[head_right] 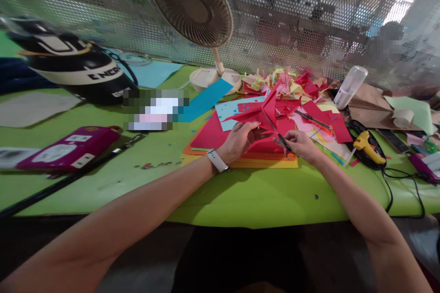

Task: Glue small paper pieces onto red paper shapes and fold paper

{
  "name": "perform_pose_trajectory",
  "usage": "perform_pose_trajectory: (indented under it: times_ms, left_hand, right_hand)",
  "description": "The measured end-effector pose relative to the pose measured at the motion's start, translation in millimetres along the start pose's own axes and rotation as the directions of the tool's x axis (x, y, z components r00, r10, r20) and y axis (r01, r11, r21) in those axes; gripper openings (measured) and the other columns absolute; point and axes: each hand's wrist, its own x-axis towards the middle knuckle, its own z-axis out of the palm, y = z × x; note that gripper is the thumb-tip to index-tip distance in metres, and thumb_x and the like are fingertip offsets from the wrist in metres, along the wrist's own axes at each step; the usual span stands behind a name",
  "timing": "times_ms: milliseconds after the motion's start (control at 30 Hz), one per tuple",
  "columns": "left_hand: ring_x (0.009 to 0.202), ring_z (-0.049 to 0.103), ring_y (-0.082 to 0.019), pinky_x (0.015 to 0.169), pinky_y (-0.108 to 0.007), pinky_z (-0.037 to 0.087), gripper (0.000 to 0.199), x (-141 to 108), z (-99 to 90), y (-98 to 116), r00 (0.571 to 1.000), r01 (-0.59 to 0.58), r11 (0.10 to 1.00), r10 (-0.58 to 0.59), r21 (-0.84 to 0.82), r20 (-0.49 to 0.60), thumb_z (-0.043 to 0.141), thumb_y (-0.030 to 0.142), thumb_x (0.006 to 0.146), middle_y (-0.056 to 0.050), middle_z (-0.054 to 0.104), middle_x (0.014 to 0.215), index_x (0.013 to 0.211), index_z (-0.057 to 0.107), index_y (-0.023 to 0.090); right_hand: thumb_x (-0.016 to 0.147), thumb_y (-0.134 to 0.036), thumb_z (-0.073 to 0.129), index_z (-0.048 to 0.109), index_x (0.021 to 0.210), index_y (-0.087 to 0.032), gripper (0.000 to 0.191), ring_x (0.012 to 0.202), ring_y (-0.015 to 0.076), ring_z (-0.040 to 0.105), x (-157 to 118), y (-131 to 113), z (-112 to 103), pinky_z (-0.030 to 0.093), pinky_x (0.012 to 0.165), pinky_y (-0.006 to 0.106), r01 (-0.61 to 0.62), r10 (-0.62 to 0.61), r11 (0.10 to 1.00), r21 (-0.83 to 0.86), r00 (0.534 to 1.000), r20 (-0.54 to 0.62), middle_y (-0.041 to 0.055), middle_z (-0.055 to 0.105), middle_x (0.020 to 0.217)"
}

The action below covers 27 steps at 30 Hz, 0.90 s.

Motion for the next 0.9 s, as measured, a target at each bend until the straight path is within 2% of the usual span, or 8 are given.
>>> perform_pose_trajectory:
  times_ms: [300,533,900]
  left_hand:
    - [0.085,0.072,-0.025,0.094,-0.045,0.054,0.021,3,-5.6,-3,1.0,-0.01,1.0,0.01,0.022,0.008,0.07,0.027,0.074,0.0,0.062,0.061,0.06,0.058,0.017]
    - [0.095,0.07,-0.028,0.096,-0.045,0.052,0.023,3,-11.9,-7,0.999,-0.048,0.993,0.047,0.112,0.013,0.068,0.029,0.077,-0.001,0.061,0.059,0.059,0.057,0.02]
    - [0.086,0.073,-0.026,0.095,-0.045,0.053,0.026,0,-3.0,1,0.999,-0.042,0.989,0.04,0.142,0.014,0.07,0.031,0.074,0.001,0.057,0.055,0.056,0.055,0.018]
  right_hand:
    - [0.055,-0.064,0.078,0.052,0.063,-0.018,0.054,0.042,0.0063,0.046,0,2,0,0.03,0.044,0.022,0.018,-0.018,1.0,-0.011,1.0,0.005,-0.0022,0.057,0.049]
    - [0.052,-0.066,0.079,0.051,0.061,-0.018,0.056,0.041,0.0054,0.043,-1,0,0,0.03,0.044,0.022,0.015,-0.015,1.0,0.004,1.0,-0.003,-0.0037,0.056,0.048]
    - [0.056,-0.066,0.077,0.05,0.061,-0.02,0.054,0.044,0.0069,0.043,1,4,-1,0.03,0.045,0.023,0.041,-0.042,0.998,-0.036,0.999,-0.012,-0.0055,0.051,0.049]
